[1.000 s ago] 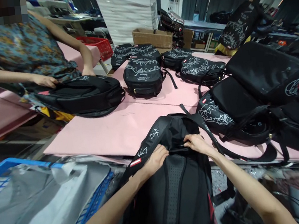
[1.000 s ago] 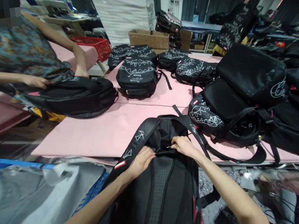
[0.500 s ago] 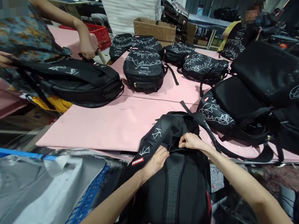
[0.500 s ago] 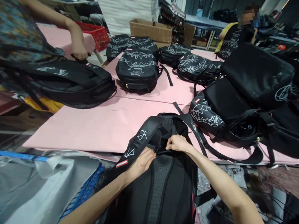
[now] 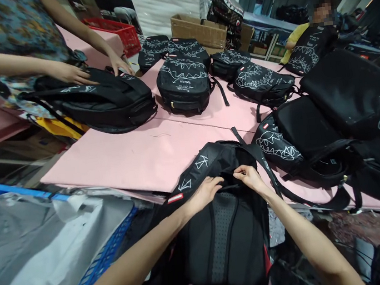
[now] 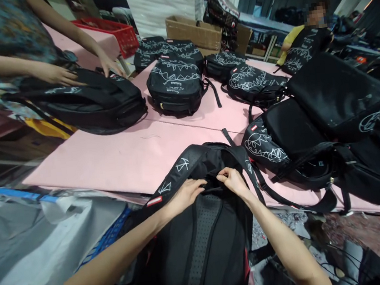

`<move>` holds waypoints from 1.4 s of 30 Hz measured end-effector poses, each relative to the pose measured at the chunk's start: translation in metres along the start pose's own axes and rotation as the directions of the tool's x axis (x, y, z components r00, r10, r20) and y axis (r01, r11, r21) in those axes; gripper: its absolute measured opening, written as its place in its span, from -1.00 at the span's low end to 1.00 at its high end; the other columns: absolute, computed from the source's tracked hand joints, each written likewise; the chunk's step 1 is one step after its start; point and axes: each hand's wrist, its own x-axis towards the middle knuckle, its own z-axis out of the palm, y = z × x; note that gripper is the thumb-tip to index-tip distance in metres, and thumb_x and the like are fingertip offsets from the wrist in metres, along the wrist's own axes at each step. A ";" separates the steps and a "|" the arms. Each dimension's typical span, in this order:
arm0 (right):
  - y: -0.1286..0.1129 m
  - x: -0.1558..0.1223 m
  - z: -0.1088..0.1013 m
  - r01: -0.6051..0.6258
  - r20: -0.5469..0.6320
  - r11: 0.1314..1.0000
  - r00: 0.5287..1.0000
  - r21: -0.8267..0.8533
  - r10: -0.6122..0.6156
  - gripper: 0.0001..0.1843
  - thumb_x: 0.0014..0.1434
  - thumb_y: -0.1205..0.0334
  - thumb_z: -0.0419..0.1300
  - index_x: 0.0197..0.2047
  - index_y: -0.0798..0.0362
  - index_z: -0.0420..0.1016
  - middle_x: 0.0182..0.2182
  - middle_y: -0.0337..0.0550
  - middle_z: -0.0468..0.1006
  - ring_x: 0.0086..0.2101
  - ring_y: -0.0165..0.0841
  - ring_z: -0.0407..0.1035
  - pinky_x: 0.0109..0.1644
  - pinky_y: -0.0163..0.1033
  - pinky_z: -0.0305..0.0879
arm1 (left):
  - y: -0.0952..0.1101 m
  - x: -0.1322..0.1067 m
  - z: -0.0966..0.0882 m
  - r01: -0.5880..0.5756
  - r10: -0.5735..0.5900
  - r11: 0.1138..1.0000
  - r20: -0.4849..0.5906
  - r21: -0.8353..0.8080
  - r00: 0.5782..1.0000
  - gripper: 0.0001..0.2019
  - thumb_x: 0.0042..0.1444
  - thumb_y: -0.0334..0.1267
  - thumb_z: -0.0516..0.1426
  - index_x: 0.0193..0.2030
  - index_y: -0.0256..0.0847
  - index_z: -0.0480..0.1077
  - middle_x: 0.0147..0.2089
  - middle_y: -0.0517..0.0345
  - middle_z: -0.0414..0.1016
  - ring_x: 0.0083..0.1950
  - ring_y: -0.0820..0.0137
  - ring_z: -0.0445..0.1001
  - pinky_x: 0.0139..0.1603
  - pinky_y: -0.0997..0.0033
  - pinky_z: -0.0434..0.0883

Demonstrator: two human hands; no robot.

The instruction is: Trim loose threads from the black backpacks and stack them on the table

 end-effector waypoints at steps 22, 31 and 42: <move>-0.005 -0.009 -0.005 -0.013 0.175 0.982 0.984 -0.186 0.046 -0.83 -0.04 0.17 0.17 -0.43 0.05 0.55 -0.51 -0.24 0.54 -0.46 -0.39 0.37 -0.40 -0.34 0.12 | 0.019 0.032 0.006 0.415 -0.411 0.909 0.105 -0.028 0.906 -0.78 0.12 -0.40 -0.13 -0.40 -0.25 0.31 -0.43 0.12 0.39 -0.39 0.40 0.35 -0.41 0.44 0.16; -0.009 -0.004 0.001 -0.022 0.185 0.981 0.981 -0.195 0.059 -0.91 -0.11 0.25 0.20 -0.51 0.03 0.53 -0.53 -0.27 0.54 -0.44 -0.37 0.39 -0.38 -0.34 0.14 | 0.010 0.032 0.017 0.404 -0.403 0.907 0.039 -0.119 0.915 -0.78 0.14 -0.37 -0.13 -0.40 -0.25 0.29 -0.43 0.15 0.36 -0.38 0.41 0.35 -0.32 0.40 0.26; -0.007 -0.062 -0.036 0.157 -0.163 0.904 0.982 0.398 -0.098 -0.57 0.04 0.00 0.12 -0.08 0.07 0.38 -0.36 -0.18 0.42 -0.43 -0.42 0.26 -0.32 -0.29 0.22 | 0.000 -0.073 -0.017 -0.001 0.010 0.999 0.214 -0.045 0.977 -0.69 0.20 -0.16 -0.07 -0.31 -0.12 0.49 0.19 0.14 0.30 0.31 0.18 0.02 0.26 0.01 0.05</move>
